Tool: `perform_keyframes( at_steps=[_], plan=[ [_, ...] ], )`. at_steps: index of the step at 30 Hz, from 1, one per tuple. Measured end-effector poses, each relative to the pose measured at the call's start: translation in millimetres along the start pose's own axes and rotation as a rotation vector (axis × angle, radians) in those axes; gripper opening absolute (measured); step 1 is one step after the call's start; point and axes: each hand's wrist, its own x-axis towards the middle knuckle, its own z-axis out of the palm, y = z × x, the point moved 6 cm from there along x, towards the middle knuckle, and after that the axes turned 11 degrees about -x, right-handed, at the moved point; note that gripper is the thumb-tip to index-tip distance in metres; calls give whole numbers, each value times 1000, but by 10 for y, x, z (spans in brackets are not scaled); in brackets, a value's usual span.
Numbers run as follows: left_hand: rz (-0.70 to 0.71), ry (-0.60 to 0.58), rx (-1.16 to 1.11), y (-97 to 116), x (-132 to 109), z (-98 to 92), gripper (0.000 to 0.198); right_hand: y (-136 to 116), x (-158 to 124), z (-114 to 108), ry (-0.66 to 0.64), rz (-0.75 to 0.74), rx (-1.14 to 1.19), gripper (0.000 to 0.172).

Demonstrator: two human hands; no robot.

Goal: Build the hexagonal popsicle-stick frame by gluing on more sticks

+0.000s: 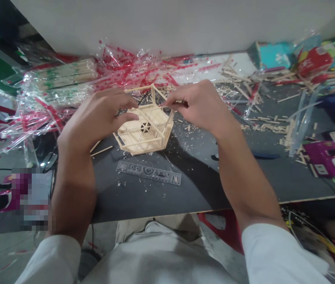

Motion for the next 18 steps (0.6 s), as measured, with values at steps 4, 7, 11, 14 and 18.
perform_keyframes(
  at_steps=[4,7,11,14,18],
  plan=[
    [-18,34,-2,37,32,-5,33,14,-4,-4,61,-12,72,25],
    [-18,44,-4,64,69,47,33,32,-3,25,56,8,113,24],
    [8,41,-5,80,97,99,32,36,-5,22,65,29,103,22],
    [19,51,4,55,111,66,38,47,-12,19,57,48,81,23],
    [-3,98,-1,-8,149,-40,37,87,-17,39,60,63,89,25]
  ],
)
